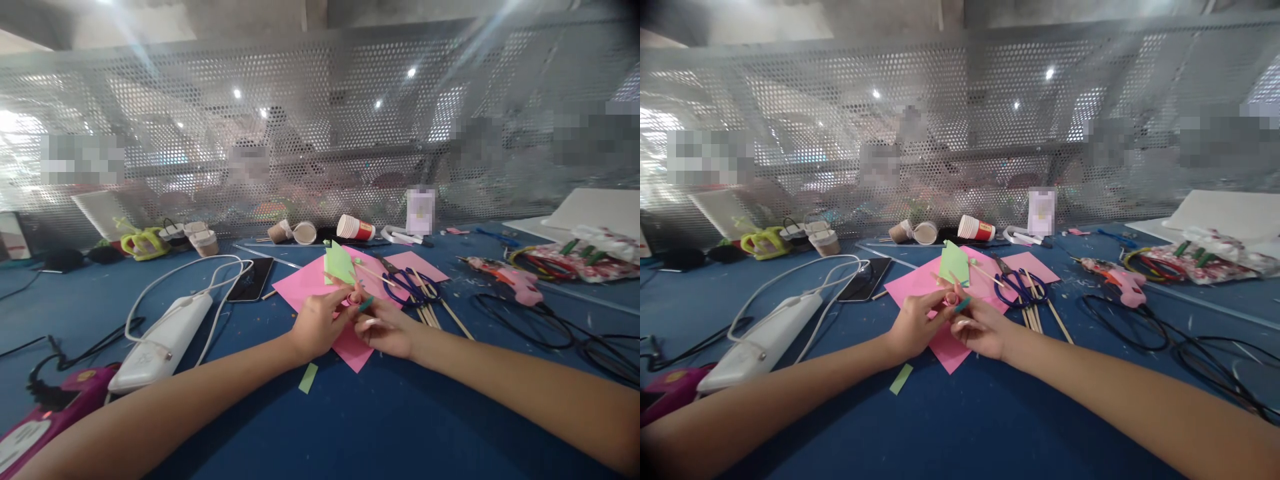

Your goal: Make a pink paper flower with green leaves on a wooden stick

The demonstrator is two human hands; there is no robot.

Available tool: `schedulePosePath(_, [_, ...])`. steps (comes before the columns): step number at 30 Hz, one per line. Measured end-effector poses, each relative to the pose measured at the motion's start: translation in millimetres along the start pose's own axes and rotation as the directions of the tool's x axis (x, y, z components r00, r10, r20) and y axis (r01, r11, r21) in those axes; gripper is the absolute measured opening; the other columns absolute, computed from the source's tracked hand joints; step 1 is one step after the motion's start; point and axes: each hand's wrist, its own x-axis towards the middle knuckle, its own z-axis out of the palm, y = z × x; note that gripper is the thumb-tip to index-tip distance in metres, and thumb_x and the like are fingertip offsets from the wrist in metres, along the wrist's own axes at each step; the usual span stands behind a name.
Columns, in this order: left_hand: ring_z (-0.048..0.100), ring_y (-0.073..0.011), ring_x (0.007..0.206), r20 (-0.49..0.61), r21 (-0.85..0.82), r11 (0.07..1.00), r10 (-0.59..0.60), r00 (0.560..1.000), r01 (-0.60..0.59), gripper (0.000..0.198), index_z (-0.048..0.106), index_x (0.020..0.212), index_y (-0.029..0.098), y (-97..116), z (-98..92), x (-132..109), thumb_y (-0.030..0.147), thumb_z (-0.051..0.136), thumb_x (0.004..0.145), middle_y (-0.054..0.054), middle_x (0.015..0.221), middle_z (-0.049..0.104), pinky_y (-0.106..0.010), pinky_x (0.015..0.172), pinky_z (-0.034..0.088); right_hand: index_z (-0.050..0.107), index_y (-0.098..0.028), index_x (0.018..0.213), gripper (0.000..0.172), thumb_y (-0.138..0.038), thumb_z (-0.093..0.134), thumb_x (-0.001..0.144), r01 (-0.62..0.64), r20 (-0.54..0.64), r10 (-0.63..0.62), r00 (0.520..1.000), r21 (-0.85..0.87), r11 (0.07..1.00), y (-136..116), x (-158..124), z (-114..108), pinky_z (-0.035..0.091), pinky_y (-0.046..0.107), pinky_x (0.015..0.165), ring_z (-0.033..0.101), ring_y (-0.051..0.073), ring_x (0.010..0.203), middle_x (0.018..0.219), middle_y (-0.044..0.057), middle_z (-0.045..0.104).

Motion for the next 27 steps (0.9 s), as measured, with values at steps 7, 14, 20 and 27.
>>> schedulePosePath(7, [0.058, -0.0124, 0.062, -0.013, 0.004, 1.0, 0.005, 1.0, -0.005, 0.017, 0.063, 0.096, 0.016, -1.9, 1.8, -2.5, 0.025, 0.052, 0.086, -0.002, 0.072, 0.066, -0.023, 0.061, 0.046, 0.056, -0.015, 0.091, 0.011, -0.019, 0.047, 0.096, 0.047, -0.062, -0.047, 0.997, -0.004, 0.999, 0.7, -0.1, 3.0, 0.03, 0.006, 0.031, 0.046, 0.001, 0.037, 0.055, -0.005, 0.059])
schedulePosePath(14, [0.052, -0.0108, 0.053, -0.001, 0.089, 0.996, 0.006, 1.0, -0.006, 0.014, 0.061, 0.089, 0.016, -3.1, 2.2, -3.0, 0.023, 0.049, 0.088, 0.0, 0.064, 0.061, -0.022, 0.054, 0.039, 0.059, -0.015, 0.09, 0.01, -0.023, 0.054, 0.093, 0.056, -0.114, -0.062, 0.992, -0.05, 0.997, 1.8, -1.3, 2.8, 0.035, 0.006, 0.034, 0.038, -0.001, 0.031, 0.055, -0.005, 0.061])
schedulePosePath(20, [0.053, -0.0105, 0.055, -0.03, 0.023, 1.0, 0.002, 1.0, -0.002, 0.018, 0.06, 0.09, 0.016, -2.3, 1.8, 0.8, 0.027, 0.047, 0.089, 0.0, 0.065, 0.061, -0.021, 0.054, 0.04, 0.06, -0.014, 0.09, 0.019, -0.03, 0.049, 0.095, 0.024, -0.078, -0.024, 0.997, 0.004, 1.0, 4.1, -0.9, 1.8, 0.044, 0.01, 0.042, 0.023, -0.003, 0.026, 0.063, -0.005, 0.065])
schedulePosePath(27, [0.055, -0.0118, 0.057, 0.004, 0.122, 0.992, 0.043, 0.999, -0.043, 0.016, 0.058, 0.094, 0.017, -2.4, 2.3, -3.0, 0.019, 0.044, 0.088, -0.002, 0.069, 0.062, -0.023, 0.057, 0.042, 0.061, -0.014, 0.09, 0.013, -0.018, 0.05, 0.094, 0.046, -0.118, -0.045, 0.992, -0.001, 0.999, 1.7, -2.2, 2.6, 0.035, 0.005, 0.034, 0.042, -0.001, 0.034, 0.056, -0.004, 0.058])
